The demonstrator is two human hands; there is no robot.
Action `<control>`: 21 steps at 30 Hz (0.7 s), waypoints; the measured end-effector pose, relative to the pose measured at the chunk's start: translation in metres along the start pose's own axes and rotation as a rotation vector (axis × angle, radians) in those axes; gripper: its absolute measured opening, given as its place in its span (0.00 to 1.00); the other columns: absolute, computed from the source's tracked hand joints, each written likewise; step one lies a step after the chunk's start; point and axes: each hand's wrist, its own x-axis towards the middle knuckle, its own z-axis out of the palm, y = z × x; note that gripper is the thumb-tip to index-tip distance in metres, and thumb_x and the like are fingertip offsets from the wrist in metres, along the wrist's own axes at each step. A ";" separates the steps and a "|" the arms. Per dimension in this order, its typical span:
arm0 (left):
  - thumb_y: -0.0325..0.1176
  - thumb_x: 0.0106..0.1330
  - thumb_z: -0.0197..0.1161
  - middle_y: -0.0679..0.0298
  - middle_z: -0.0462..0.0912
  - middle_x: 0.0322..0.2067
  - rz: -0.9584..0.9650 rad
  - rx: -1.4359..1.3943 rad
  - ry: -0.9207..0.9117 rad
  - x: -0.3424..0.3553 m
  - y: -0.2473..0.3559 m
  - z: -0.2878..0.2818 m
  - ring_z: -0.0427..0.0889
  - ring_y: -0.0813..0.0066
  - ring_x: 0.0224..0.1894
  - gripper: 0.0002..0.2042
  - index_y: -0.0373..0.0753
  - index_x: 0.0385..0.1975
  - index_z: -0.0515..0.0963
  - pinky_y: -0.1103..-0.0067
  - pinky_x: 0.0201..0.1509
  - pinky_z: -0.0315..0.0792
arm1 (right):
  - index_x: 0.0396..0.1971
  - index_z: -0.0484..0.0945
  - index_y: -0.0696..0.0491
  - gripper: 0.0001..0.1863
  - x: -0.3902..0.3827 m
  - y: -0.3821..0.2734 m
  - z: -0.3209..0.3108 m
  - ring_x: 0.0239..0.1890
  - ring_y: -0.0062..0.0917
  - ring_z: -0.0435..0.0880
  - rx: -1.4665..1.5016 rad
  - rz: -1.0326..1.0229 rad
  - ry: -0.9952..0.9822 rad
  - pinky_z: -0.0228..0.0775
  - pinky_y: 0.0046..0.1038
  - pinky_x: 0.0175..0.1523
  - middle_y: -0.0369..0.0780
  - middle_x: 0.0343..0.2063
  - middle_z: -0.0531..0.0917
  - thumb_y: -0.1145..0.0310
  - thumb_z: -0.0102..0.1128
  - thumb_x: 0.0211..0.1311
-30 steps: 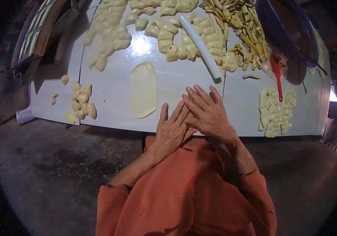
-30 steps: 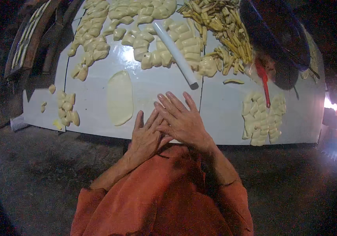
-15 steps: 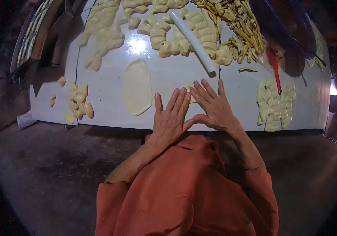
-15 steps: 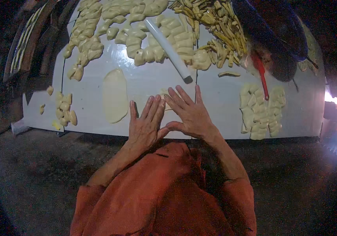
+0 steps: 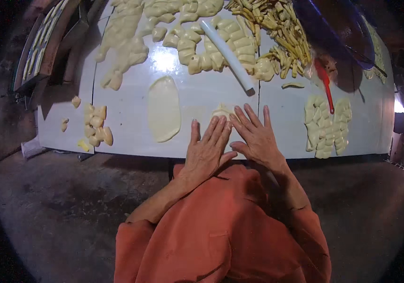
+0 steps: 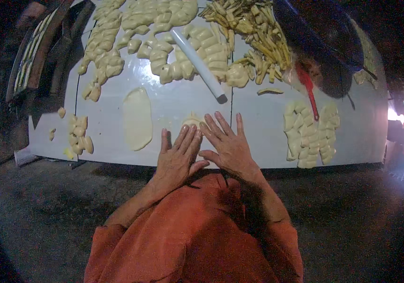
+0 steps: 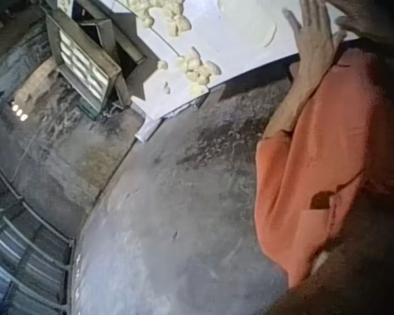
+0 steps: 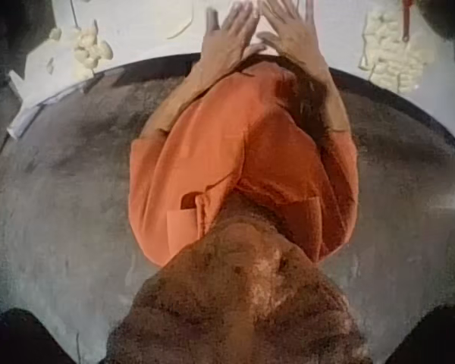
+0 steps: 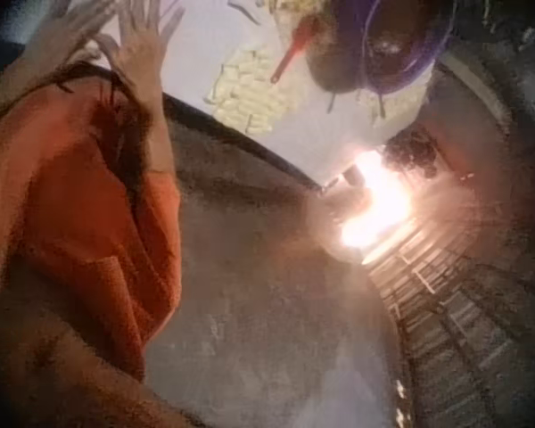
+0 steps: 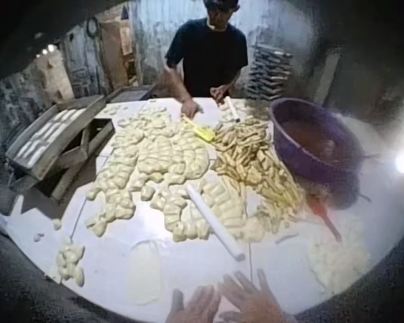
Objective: The person flattens portions of dough with a rolling pin, applies a dark filling using a spatula, and rolls the dough into cylinders. They then place the rolled dough onto a large metal tray.
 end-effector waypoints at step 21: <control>0.59 0.69 0.60 0.55 0.66 0.73 -0.009 0.082 0.062 0.015 -0.003 -0.008 0.64 0.55 0.75 0.39 0.37 0.72 0.65 0.37 0.76 0.41 | 0.53 0.77 0.53 0.21 0.136 0.037 -0.005 0.41 0.37 0.83 -0.167 0.230 0.542 0.73 0.42 0.47 0.41 0.38 0.81 0.66 0.66 0.60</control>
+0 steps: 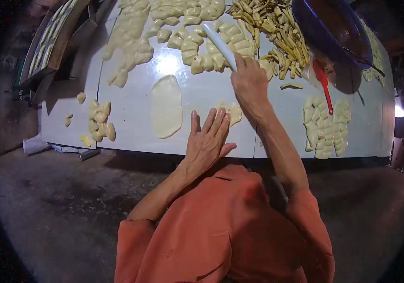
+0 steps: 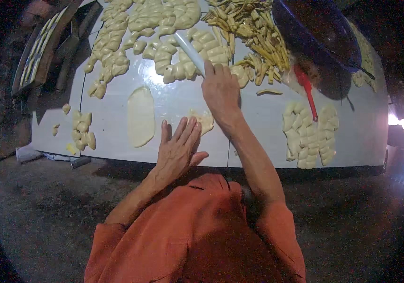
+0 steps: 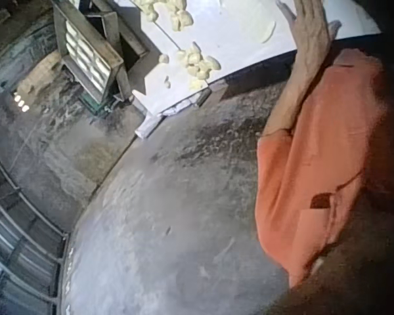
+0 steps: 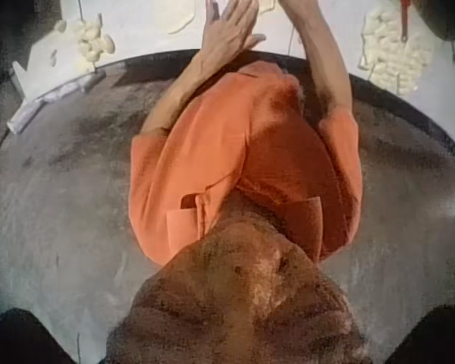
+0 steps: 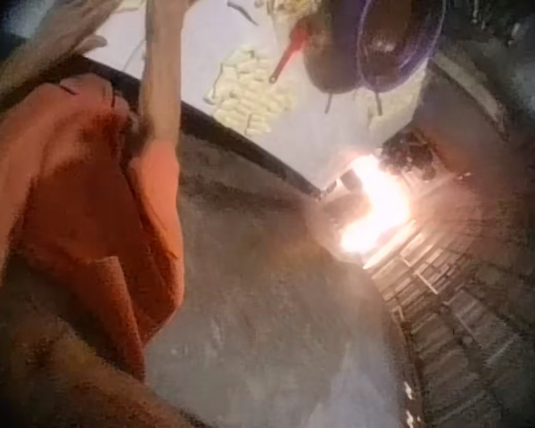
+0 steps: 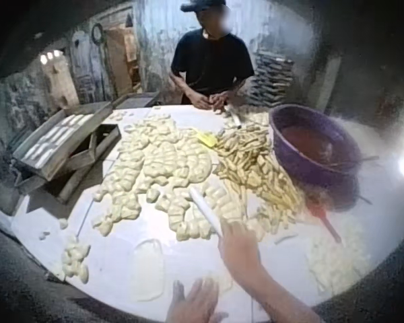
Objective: The person flattens portions of dough with a rolling pin, applies a dark filling using a spatula, and rolls the dough into cylinders. They then place the rolled dough onto a large metal tray.
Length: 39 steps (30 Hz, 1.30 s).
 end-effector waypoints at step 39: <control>0.62 0.73 0.54 0.37 0.43 0.78 -0.206 0.011 0.257 0.116 -0.104 -0.017 0.40 0.30 0.79 0.41 0.46 0.80 0.52 0.26 0.69 0.37 | 0.45 0.79 0.51 0.21 -0.019 0.020 -0.053 0.42 0.37 0.82 0.173 -0.250 -0.346 0.68 0.40 0.53 0.39 0.39 0.84 0.51 0.68 0.61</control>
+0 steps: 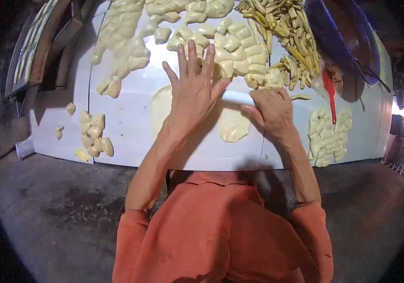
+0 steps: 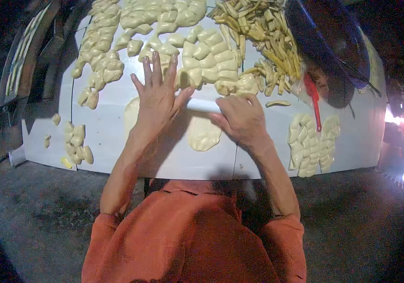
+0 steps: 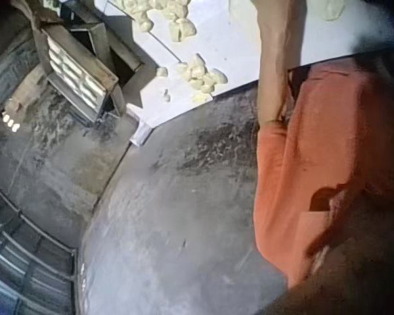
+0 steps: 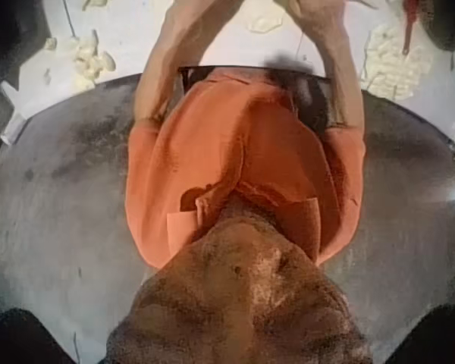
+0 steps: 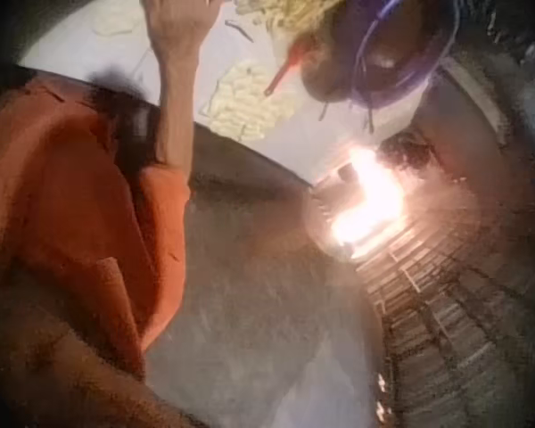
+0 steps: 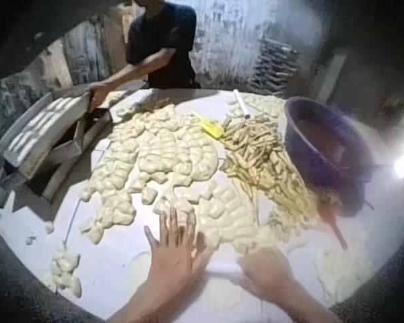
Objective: The person flattens portions of dough with a rolling pin, applies a dark filling using a spatula, and rolls the dough into cylinders. They then place the rolled dough onto a large metal tray.
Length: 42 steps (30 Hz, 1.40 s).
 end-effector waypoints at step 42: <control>0.52 0.76 0.53 0.43 0.43 0.79 -0.097 0.069 0.133 0.034 0.004 0.027 0.37 0.36 0.81 0.33 0.45 0.78 0.58 0.27 0.70 0.29 | 0.75 0.65 0.43 0.35 0.051 0.028 0.051 0.79 0.54 0.48 -0.325 0.459 0.260 0.35 0.70 0.74 0.57 0.76 0.54 0.48 0.55 0.72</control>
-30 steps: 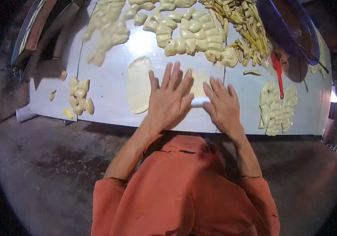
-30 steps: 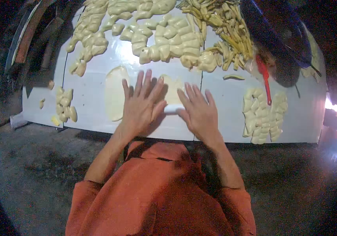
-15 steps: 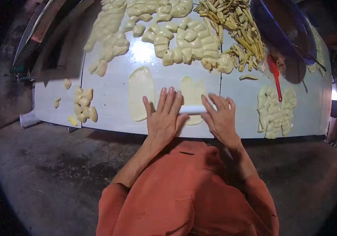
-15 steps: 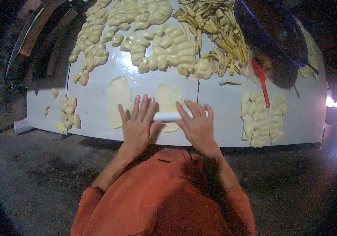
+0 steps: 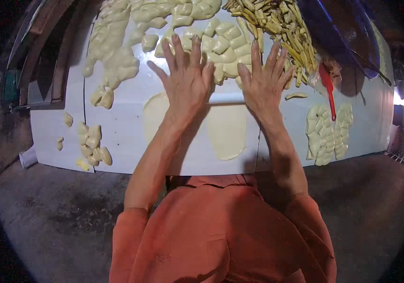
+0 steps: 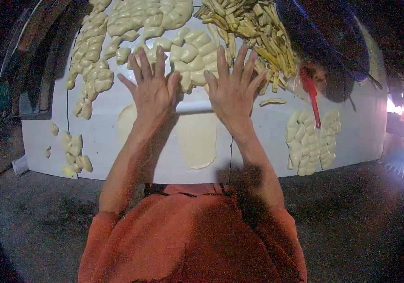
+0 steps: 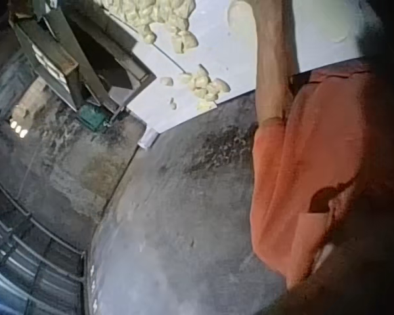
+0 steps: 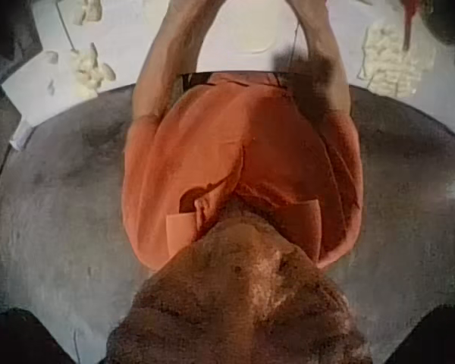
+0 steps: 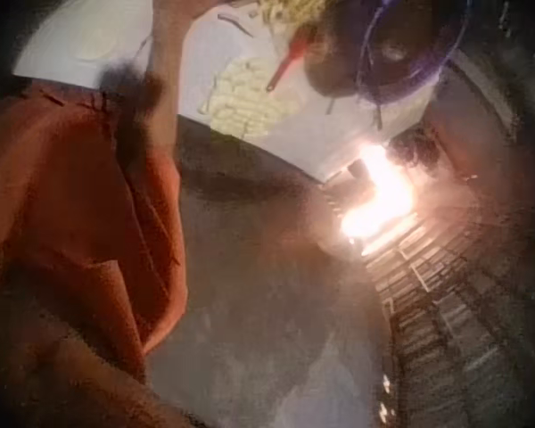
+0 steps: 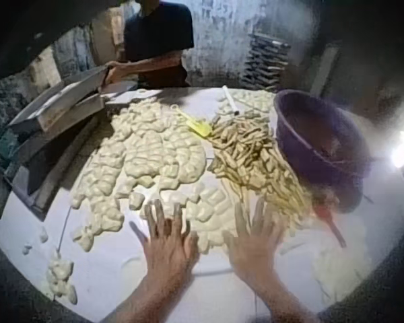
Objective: The person flattens portions of dough with a rolling pin, applies a dark filling using a spatula, and rolls the dough into cylinders. They then place the rolled dough onto a large metal tray.
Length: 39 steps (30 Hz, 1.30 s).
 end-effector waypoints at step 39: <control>0.63 0.73 0.48 0.53 0.56 0.78 0.012 0.145 -0.336 -0.118 -0.083 -0.085 0.54 0.55 0.80 0.41 0.37 0.77 0.56 0.33 0.75 0.38 | 0.74 0.63 0.56 0.46 -0.047 -0.129 -0.014 0.79 0.37 0.57 0.422 -0.569 -0.384 0.35 0.58 0.80 0.46 0.75 0.65 0.32 0.40 0.72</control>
